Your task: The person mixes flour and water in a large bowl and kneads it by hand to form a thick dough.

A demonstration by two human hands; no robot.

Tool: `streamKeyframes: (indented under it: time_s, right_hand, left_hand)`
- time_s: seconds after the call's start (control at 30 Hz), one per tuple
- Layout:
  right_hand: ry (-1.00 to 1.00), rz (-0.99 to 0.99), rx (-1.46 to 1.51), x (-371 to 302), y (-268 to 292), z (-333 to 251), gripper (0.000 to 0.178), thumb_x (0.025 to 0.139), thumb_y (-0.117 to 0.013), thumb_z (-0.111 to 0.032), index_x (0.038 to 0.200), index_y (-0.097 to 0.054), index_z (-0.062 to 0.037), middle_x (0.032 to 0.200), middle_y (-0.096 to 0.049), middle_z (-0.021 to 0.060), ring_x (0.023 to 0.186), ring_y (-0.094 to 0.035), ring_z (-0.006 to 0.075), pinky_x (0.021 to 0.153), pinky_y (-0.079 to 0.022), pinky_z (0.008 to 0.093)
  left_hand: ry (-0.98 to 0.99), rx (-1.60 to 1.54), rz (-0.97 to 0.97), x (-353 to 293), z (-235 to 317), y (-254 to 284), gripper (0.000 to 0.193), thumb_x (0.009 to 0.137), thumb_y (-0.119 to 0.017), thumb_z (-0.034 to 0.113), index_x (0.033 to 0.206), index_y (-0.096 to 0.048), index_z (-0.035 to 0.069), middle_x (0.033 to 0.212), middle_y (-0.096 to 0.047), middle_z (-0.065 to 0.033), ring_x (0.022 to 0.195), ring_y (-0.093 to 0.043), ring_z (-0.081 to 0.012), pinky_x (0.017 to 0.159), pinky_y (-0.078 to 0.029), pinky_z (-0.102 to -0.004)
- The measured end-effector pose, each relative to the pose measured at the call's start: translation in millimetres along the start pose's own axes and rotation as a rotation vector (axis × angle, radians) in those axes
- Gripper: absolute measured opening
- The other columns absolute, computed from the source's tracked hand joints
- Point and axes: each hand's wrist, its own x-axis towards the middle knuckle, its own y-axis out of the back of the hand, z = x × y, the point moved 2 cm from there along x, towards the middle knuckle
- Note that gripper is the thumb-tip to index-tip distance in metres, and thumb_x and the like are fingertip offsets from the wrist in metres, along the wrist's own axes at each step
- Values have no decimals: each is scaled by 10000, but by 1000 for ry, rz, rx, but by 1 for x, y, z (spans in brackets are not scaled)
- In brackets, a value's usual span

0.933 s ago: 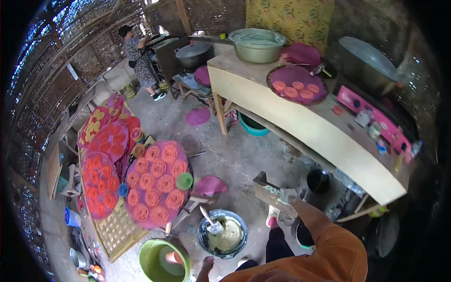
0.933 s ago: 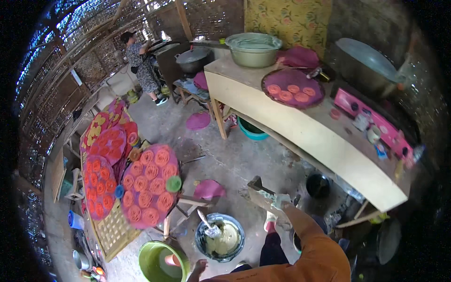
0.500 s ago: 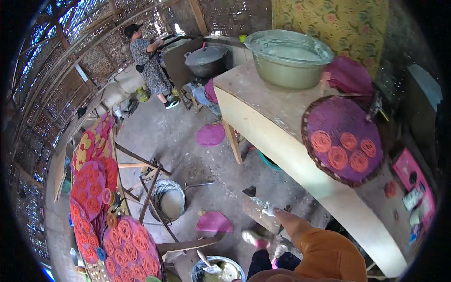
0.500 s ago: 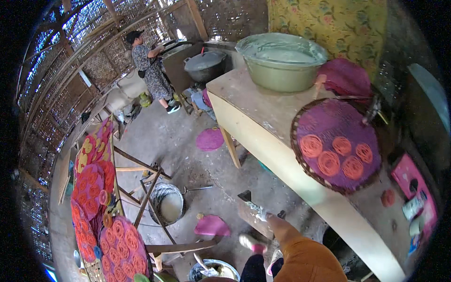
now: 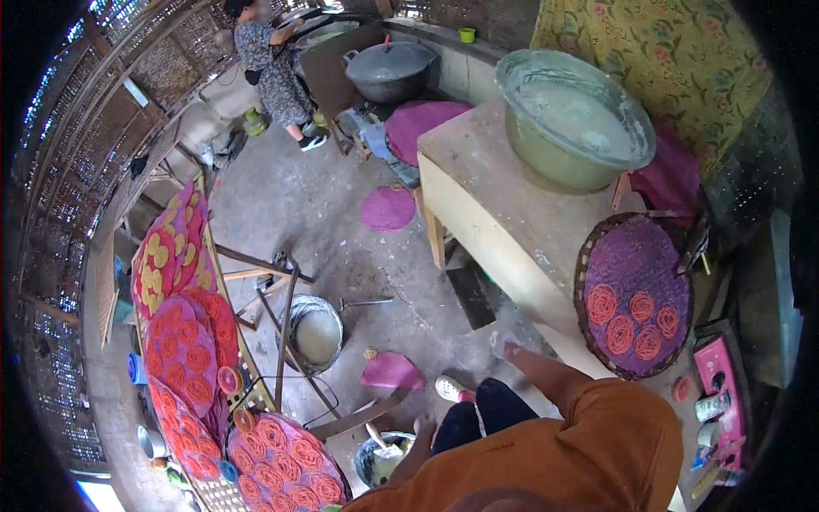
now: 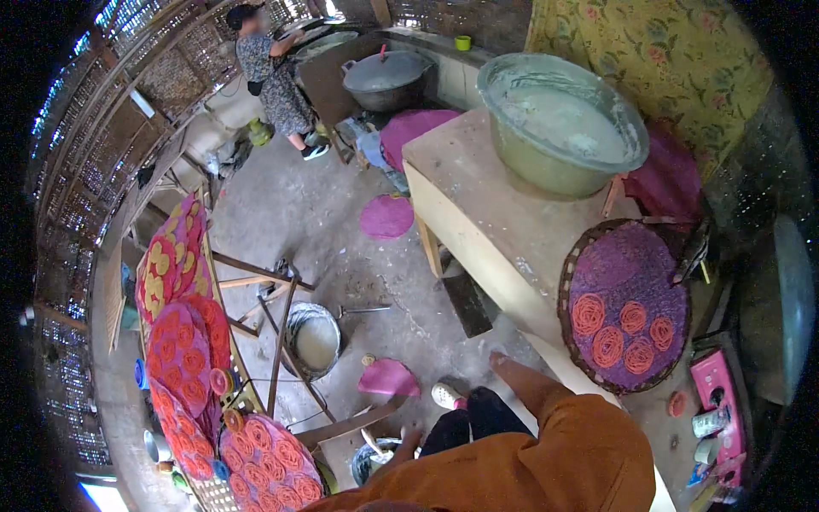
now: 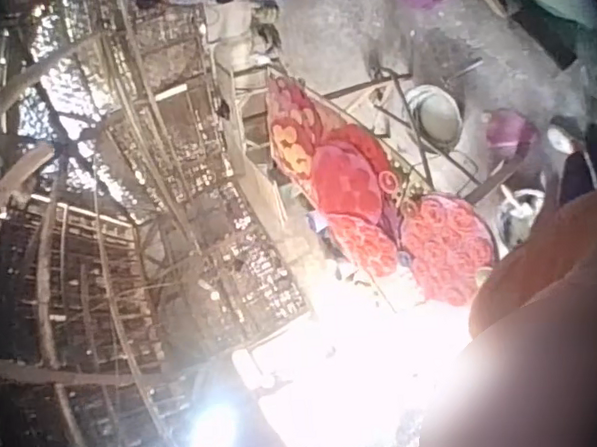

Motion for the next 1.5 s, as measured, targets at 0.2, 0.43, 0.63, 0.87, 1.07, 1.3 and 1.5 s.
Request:
streamKeyframes:
  time_s: [0.2, 0.43, 0.63, 0.87, 1.07, 1.3, 1.5]
  right_hand:
    - [366, 395, 362, -5, 141, -61, 110, 595, -531, -122, 596, -466, -34, 556, -460, 85, 530, -461, 199, 491, -368, 303]
    - [553, 621, 717, -70, 307, -125, 79, 660, -519, -90, 719, -531, -39, 674, -522, 107, 640, -499, 254, 583, -401, 306]
    - [737, 722, 869, -100, 392, -103, 254, 732, -465, -37, 986, -461, -32, 954, -456, 100, 835, -472, 173, 716, -402, 274]
    - [533, 591, 963, -133, 424, -47, 143, 712, -538, -139, 814, -514, -42, 744, -490, 63, 714, -475, 150, 590, -397, 258]
    - [229, 512, 693, -153, 432, 15, 194, 704, -544, -197, 829, -515, -52, 813, -504, 80, 768, -485, 204, 690, -380, 275]
    - [199, 583, 1576, -223, 570, 18, 599, 690, -514, -415, 1114, -351, -24, 1040, -434, 91, 964, -412, 191, 843, -313, 330]
    - [-93, 699, 2214, -101, 591, 57, 569, 720, -414, -487, 1108, -324, -80, 1020, -396, 95, 889, -426, 215, 729, -380, 388]
  left_hand:
    - [-321, -295, -70, 107, 99, 61, 287, 688, -462, 259, 904, -515, 78, 886, -525, -145, 839, -500, -267, 731, -387, -324]
    - [-548, 496, 32, 48, 161, 162, 269, 704, -453, 221, 932, -505, 88, 928, -506, -106, 867, -467, -224, 718, -388, -304]
    - [-331, -10, -4, 66, 149, 183, 220, 725, -435, 200, 884, -496, 61, 798, -494, -71, 707, -446, -161, 605, -374, -273]
    - [-781, -569, 118, 114, 339, 305, 179, 753, -416, 168, 843, -482, 28, 665, -473, -32, 546, -410, -95, 492, -355, -235]
    - [-1073, -381, 411, 21, 625, 393, 242, 766, -428, 129, 960, -430, -15, 866, -514, -87, 777, -497, -141, 678, -405, -242]
    - [-1545, -264, -338, -39, 866, 350, 361, 727, -455, 39, 1069, -349, 2, 1037, -449, -91, 988, -406, -152, 816, -327, -255]
    - [-1910, 410, -188, -1, 1001, 261, 410, 700, -492, 73, 1084, -353, 35, 1077, -415, -128, 1009, -391, -239, 851, -300, -300]
